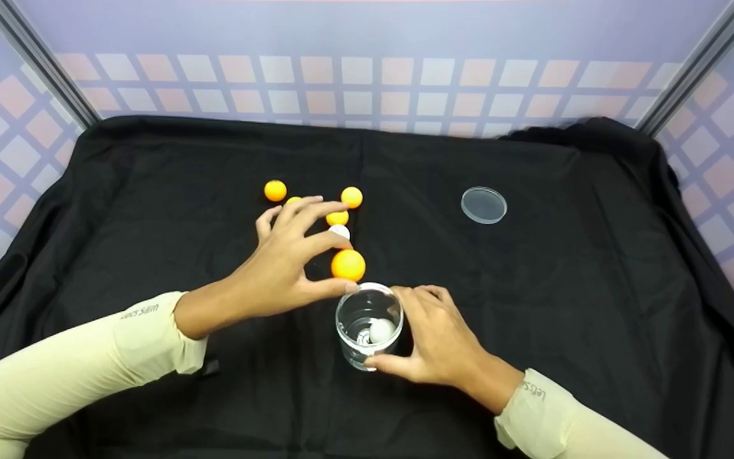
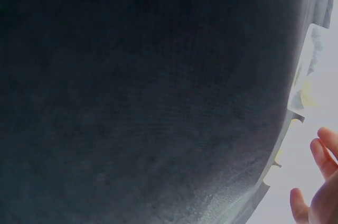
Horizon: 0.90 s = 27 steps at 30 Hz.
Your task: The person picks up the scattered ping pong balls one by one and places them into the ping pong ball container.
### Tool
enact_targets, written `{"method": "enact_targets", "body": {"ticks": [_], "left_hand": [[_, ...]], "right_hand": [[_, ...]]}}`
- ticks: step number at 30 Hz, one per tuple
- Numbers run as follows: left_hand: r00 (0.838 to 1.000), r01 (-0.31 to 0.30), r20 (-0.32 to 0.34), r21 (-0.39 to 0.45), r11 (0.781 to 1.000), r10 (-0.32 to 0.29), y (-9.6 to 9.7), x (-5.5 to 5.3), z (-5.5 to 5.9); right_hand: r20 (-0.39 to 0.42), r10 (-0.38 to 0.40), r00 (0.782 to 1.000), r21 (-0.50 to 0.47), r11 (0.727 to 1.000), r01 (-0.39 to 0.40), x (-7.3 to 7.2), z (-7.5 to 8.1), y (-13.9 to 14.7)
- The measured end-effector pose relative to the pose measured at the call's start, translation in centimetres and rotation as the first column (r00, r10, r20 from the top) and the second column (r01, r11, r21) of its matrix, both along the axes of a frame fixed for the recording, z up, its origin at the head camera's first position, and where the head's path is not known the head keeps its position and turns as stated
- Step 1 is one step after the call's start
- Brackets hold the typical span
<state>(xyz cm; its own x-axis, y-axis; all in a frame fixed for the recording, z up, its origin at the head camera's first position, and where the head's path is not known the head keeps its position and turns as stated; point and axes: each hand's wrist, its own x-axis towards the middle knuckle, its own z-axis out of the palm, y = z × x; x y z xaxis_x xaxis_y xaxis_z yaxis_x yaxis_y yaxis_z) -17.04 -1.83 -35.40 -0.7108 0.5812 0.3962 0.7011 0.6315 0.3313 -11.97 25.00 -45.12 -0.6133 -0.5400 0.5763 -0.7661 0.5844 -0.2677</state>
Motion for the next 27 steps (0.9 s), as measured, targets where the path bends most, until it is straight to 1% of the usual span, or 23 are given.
{"method": "enact_targets", "body": {"ticks": [7, 15, 20, 27], "left_hand": [[0.998, 0.048, -0.039, -0.023, 0.999, -0.049, 0.5, 1.3, 0.1], [0.994, 0.088, -0.060, -0.060, 0.994, -0.091, 1.0, 2.4, -0.3], [0.992, 0.100, -0.074, -0.075, 0.992, -0.105, 1.0, 2.8, -0.8], [0.991, 0.112, -0.060, -0.076, 0.991, -0.117, 1.0, 2.8, -1.4]], "right_hand": [[0.013, -0.007, 1.000, 0.007, 1.000, 0.007, 0.1, 0.1, 0.0], [0.012, -0.011, 1.000, 0.006, 1.000, 0.011, 0.1, 0.2, -0.1], [-0.003, -0.002, 1.000, 0.005, 1.000, 0.002, 0.1, 0.1, 0.0], [-0.014, -0.001, 1.000, 0.008, 1.000, 0.001, 0.1, 0.0, -0.1]]}}
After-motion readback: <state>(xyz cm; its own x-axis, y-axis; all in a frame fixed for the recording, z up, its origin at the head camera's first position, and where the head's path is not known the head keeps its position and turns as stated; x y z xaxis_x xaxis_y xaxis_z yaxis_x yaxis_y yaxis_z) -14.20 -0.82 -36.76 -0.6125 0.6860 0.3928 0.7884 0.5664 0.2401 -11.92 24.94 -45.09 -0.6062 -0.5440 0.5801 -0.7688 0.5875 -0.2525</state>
